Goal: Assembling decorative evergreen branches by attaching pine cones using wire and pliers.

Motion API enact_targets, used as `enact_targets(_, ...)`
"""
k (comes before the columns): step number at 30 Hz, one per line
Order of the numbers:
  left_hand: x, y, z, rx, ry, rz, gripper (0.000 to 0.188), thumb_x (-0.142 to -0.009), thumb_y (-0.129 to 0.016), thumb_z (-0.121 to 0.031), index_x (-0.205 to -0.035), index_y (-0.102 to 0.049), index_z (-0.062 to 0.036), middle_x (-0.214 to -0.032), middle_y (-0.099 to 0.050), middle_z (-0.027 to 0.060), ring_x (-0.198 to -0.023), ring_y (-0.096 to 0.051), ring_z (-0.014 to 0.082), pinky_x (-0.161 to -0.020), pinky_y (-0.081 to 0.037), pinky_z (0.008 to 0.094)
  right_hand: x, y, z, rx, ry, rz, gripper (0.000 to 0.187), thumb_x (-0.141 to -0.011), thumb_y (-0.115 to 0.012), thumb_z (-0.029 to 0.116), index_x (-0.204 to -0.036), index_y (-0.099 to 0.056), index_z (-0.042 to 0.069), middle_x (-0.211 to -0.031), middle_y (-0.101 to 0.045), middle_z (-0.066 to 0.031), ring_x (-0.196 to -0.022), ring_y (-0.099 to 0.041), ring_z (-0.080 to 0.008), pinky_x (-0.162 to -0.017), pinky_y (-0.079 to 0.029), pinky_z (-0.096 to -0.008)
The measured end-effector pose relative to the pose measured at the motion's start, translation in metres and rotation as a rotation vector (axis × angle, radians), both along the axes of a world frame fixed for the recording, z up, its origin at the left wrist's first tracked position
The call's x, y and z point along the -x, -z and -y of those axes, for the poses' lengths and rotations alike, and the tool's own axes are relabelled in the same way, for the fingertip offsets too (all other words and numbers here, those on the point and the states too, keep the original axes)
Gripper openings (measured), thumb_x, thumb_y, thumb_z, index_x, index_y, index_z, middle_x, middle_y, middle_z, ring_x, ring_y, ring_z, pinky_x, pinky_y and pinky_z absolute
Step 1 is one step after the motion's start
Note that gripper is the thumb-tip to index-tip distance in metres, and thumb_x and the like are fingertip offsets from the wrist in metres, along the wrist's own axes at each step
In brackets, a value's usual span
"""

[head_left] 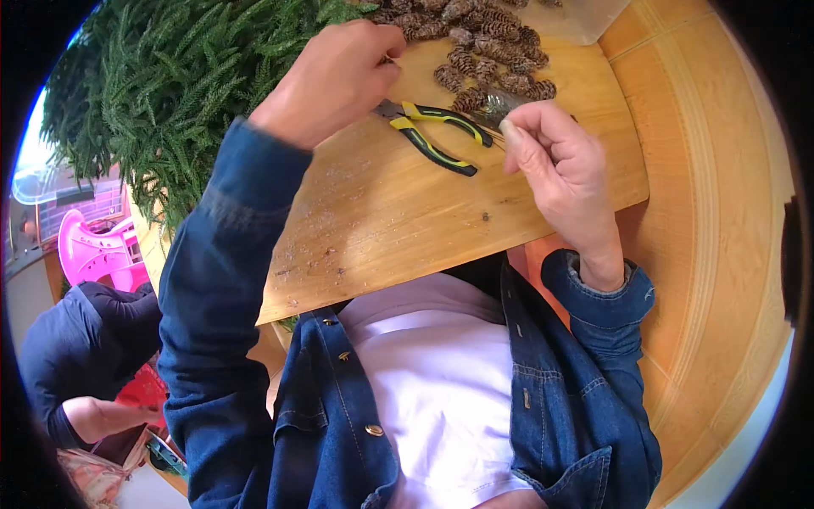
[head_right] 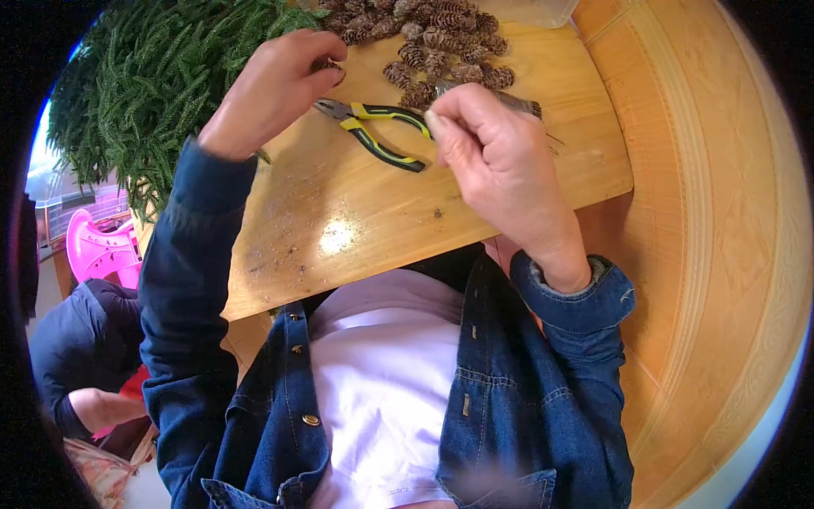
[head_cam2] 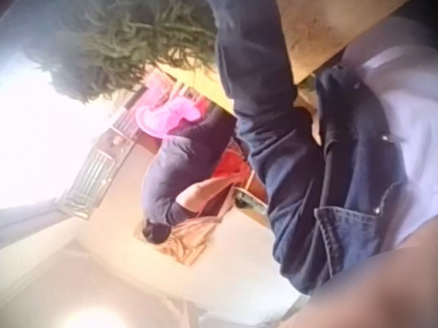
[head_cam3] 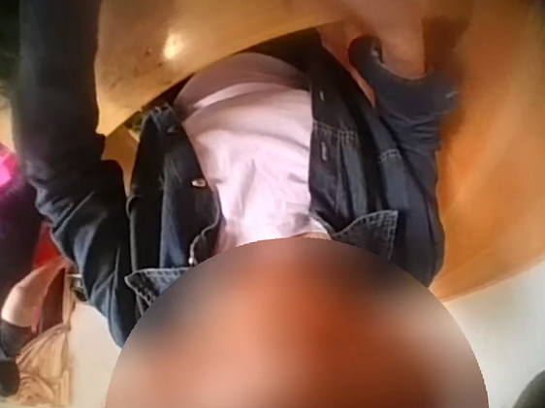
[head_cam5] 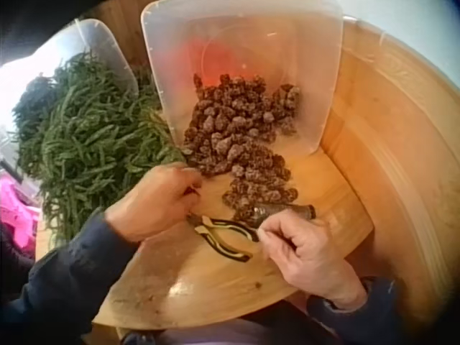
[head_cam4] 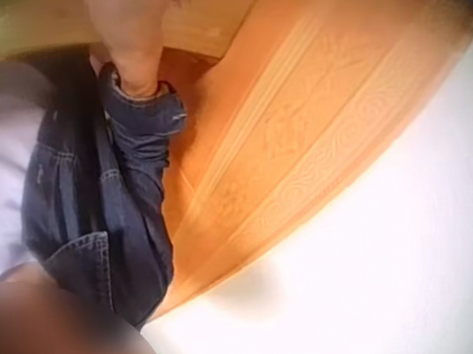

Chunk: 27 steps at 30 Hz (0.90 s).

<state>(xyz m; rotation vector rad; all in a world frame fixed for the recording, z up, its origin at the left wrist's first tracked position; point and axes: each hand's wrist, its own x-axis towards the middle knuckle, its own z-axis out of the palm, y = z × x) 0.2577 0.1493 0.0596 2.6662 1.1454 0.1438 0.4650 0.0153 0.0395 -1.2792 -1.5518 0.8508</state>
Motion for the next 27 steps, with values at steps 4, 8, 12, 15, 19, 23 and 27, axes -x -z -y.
enact_targets(4, 0.022, -0.015, 0.053, 0.613, -0.253, 0.648, 0.024, -0.088, -0.054, -0.009, -0.107, -0.059, 0.0054, -0.094, -0.065, 0.0119, -0.081, -0.066, 0.0199, -0.072, -0.052, 0.0293, 0.022, -0.009, 0.007, 0.015, -0.074, -0.085, 0.006, -0.093, -0.054, 0.005, -0.092, -0.056, -0.001, -0.064, -0.053, 0.0006, -0.058, -0.049, -0.0038, -0.052, -0.037, -0.0186)
enact_targets(8, 0.053, -0.013, 0.106, 0.970, -0.519, 1.162, 0.027, -0.089, -0.056, -0.008, -0.111, -0.057, 0.0074, -0.098, -0.065, 0.0103, -0.083, -0.065, 0.0175, -0.076, -0.052, 0.0271, 0.060, -0.010, 0.014, -0.086, -0.185, -0.080, 0.004, -0.092, -0.054, 0.002, -0.092, -0.056, -0.002, -0.063, -0.055, -0.0004, -0.056, -0.050, -0.0045, -0.051, -0.038, -0.0186)
enact_targets(12, 0.078, 0.009, 0.140, 1.029, -0.589, 1.471, 0.025, -0.089, -0.057, -0.008, -0.109, -0.057, 0.0066, -0.097, -0.065, 0.0113, -0.083, -0.065, 0.0176, -0.077, -0.052, 0.0278, 0.099, -0.009, 0.022, -0.056, -0.251, -0.124, 0.004, -0.089, -0.056, -0.002, -0.093, -0.056, -0.002, -0.062, -0.056, -0.0013, -0.053, -0.052, -0.0055, -0.049, -0.039, -0.0197)
enact_targets(15, 0.096, 0.018, 0.147, 1.004, -0.592, 1.594, 0.023, -0.089, -0.057, -0.007, -0.109, -0.056, 0.0057, -0.097, -0.064, 0.0117, -0.082, -0.064, 0.0173, -0.077, -0.052, 0.0283, 0.124, -0.003, 0.024, -0.082, -0.285, -0.097, 0.005, -0.087, -0.057, -0.003, -0.093, -0.057, -0.002, -0.061, -0.056, -0.0018, -0.052, -0.054, -0.0065, -0.048, -0.040, -0.0203)
enact_targets(19, 0.121, 0.027, 0.149, 0.919, -0.569, 1.655, 0.021, -0.088, -0.057, -0.003, -0.108, -0.054, 0.0049, -0.097, -0.064, 0.0116, -0.083, -0.064, 0.0167, -0.078, -0.051, 0.0286, 0.156, 0.006, 0.022, -0.091, -0.299, -0.058, 0.008, -0.085, -0.058, -0.005, -0.093, -0.058, -0.001, -0.060, -0.056, -0.0023, -0.050, -0.055, -0.0077, -0.048, -0.041, -0.0212)
enact_targets(23, 0.148, 0.037, 0.150, 0.791, -0.545, 1.636, 0.021, -0.087, -0.057, 0.000, -0.108, -0.052, 0.0047, -0.101, -0.061, 0.0120, -0.085, -0.063, 0.0175, -0.079, -0.052, 0.0300, 0.185, 0.010, 0.016, -0.114, -0.312, -0.009, 0.009, -0.084, -0.058, -0.005, -0.092, -0.058, -0.001, -0.059, -0.056, -0.0023, -0.049, -0.055, -0.0084, -0.047, -0.041, -0.0216)
enact_targets(27, 0.173, 0.048, 0.148, 0.692, -0.524, 1.618, 0.022, -0.087, -0.056, 0.000, -0.107, -0.052, 0.0052, -0.107, -0.056, 0.0135, -0.088, -0.062, 0.0205, -0.078, -0.053, 0.0328, 0.213, 0.017, 0.012, -0.105, -0.324, 0.009, 0.009, -0.084, -0.058, -0.006, -0.092, -0.058, -0.001, -0.059, -0.056, -0.0020, -0.049, -0.054, -0.0085, -0.047, -0.041, -0.0219)
